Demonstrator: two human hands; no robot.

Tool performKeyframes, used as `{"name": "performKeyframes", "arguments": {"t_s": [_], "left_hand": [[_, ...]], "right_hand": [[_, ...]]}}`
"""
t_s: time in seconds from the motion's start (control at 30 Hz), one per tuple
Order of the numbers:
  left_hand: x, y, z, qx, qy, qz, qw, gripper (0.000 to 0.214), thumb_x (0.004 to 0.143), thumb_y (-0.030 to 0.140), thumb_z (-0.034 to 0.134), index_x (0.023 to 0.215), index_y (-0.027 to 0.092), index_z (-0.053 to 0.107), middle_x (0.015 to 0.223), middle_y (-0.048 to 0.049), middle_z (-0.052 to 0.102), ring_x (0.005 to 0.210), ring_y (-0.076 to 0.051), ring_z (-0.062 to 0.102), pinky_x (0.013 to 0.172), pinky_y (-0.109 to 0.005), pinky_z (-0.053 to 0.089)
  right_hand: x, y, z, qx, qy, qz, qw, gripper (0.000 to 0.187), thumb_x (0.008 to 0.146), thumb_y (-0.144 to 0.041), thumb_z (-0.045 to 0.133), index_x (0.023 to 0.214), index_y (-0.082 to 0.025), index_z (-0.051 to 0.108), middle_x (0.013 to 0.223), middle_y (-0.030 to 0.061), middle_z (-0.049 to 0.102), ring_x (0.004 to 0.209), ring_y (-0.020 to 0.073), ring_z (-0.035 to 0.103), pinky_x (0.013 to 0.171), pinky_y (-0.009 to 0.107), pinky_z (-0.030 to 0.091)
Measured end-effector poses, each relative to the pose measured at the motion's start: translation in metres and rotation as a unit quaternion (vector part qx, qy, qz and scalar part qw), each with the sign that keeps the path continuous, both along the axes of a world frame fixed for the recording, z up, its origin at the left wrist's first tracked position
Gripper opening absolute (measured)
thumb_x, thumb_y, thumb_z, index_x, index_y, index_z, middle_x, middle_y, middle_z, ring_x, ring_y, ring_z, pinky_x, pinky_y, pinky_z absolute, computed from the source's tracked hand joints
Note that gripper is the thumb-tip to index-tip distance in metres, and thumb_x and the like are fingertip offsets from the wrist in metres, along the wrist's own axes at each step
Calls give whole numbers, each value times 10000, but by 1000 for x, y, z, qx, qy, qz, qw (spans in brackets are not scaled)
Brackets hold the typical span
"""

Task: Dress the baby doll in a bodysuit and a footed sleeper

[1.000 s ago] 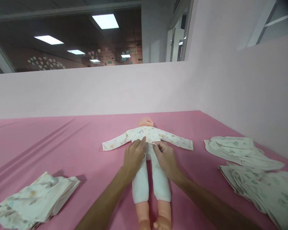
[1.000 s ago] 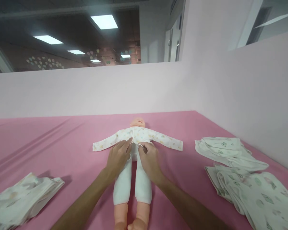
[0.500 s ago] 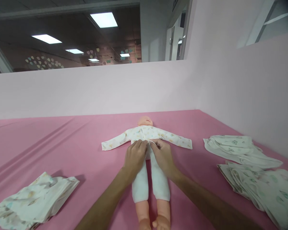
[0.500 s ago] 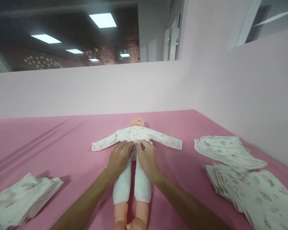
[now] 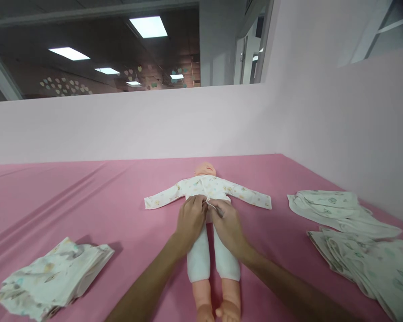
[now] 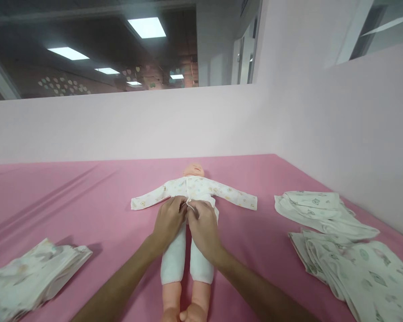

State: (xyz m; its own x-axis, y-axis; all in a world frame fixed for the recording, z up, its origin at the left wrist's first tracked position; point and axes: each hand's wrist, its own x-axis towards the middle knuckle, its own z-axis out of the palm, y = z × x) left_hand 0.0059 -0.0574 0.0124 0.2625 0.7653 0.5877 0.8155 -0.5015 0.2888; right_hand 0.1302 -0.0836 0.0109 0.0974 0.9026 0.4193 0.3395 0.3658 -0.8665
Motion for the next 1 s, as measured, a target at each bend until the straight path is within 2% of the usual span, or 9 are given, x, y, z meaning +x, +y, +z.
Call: {"name": "performKeyframes", "arguments": {"t_s": [0.17,0.27,0.43,0.63,0.7,0.8,1.0], "left_hand": [[2,-3,13,-122,-146,-61,980,186,912,180,385,831,197,552,815,-1,638,734,-150,551,658,-265,390],[1,-3,18,-176,-200,-93,959,182,891,199,394,816,195,559,761,16,632,684,-134,545,638,-252,395],[-2,1,18,-198,-268,-100,938,211,884,295,428,783,182,576,766,16,617,710,-125,536,641,-232,405],[-4,6,16,-222,-273,-89,932,239,886,356,437,723,188,490,717,29,547,665,-120,477,610,-230,371],[-4,6,17,-228,-273,-87,930,228,890,339,420,721,192,462,725,33,529,670,-119,465,613,-231,364],[-4,6,18,-239,-273,-89,928,228,900,332,399,720,196,432,723,39,498,670,-117,445,610,-232,356],[-4,7,17,-256,-284,-95,919,248,911,367,391,730,199,409,728,40,460,670,-117,421,606,-237,352]], "right_hand": [[-1,-1,-1,46,-38,2,998,259,889,-190,428,850,-228,681,1025,28,697,1024,205,562,912,369,432],[0,-1,-2,61,-60,3,996,282,903,-177,421,926,-236,696,1032,25,700,1034,205,560,918,374,434],[1,0,-6,87,-103,0,991,326,912,-165,415,1084,-244,681,1175,31,669,1128,208,533,990,406,409],[0,-2,-7,86,-121,7,989,329,909,-174,391,1034,-256,684,1116,29,683,1104,217,550,976,422,422],[-1,-2,-7,57,-98,-7,994,324,905,-207,399,1120,-243,640,1129,47,669,1103,228,552,945,428,446],[-2,-3,-8,19,-71,-29,997,417,889,-248,426,1294,-220,519,1224,76,614,1167,249,515,954,455,446],[-3,-3,-5,45,-96,-30,994,346,849,-192,435,1146,-208,613,1195,53,632,1165,234,496,1022,441,384]]}}
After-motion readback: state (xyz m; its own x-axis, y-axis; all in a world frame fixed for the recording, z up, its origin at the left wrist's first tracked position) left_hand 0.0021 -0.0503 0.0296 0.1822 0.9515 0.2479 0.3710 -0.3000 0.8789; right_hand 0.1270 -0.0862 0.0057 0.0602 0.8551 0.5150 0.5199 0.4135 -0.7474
